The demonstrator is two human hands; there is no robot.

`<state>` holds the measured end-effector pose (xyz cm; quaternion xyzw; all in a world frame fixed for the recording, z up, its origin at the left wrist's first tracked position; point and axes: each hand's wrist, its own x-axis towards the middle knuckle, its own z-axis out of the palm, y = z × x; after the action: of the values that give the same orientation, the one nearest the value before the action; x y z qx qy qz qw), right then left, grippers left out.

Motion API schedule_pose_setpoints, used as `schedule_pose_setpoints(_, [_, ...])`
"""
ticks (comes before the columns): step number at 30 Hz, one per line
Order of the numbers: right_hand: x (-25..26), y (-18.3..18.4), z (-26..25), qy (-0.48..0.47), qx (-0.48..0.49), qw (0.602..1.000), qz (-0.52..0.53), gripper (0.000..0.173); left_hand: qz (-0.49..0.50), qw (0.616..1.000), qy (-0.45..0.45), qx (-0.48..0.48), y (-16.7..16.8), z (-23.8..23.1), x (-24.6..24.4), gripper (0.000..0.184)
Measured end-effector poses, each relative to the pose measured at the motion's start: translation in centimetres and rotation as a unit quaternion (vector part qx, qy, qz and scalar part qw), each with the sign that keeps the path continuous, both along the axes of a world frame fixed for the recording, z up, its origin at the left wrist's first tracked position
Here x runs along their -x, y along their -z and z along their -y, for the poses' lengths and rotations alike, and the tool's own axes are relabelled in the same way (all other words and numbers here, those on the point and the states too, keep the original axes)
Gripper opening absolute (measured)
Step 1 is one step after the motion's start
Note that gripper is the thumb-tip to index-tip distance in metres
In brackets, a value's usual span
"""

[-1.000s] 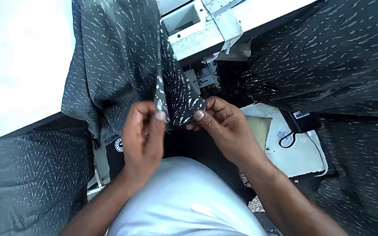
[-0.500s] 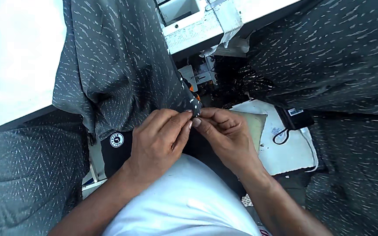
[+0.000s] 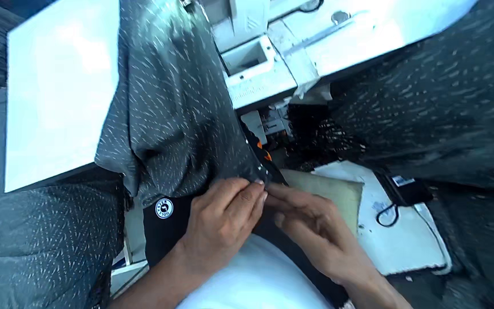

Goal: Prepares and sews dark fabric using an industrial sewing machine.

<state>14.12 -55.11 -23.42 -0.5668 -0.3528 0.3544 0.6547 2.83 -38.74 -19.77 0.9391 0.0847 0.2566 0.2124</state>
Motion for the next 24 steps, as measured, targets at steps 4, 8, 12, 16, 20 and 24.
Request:
schedule_pose_setpoints(4, [-2.5,1.4,-1.9,0.009,-0.010,1.000,-0.025,0.037,0.007,0.998,0.002,0.069,0.5,-0.5,-0.8,0.012])
schedule_pose_setpoints(8, [-4.1,0.2,-6.1,0.010,0.034,0.999,-0.021,0.039,0.008,0.995,-0.003,0.096,1.1,-0.2,-1.6,0.010])
schedule_pose_setpoints(12, [-4.7,0.5,-7.9,-0.008,0.051,0.998,-0.028,0.018,-0.048,0.945,0.006,0.323,0.2,-1.6,-1.3,0.011])
schedule_pose_setpoints(16, [-5.0,1.4,-7.6,-0.002,0.042,0.998,-0.049,0.017,-0.026,0.978,-0.059,0.199,-6.0,-9.3,-2.9,0.027])
schedule_pose_setpoints(20, [-5.1,2.3,-8.3,0.001,0.057,0.995,-0.077,0.015,-0.071,0.989,-0.122,0.039,-9.1,-16.0,-8.7,0.049])
schedule_pose_setpoints(24, [-5.3,1.6,-6.8,-0.038,-0.024,0.994,-0.096,0.015,-0.147,0.980,-0.131,-0.016,-8.0,-17.2,-10.9,0.055])
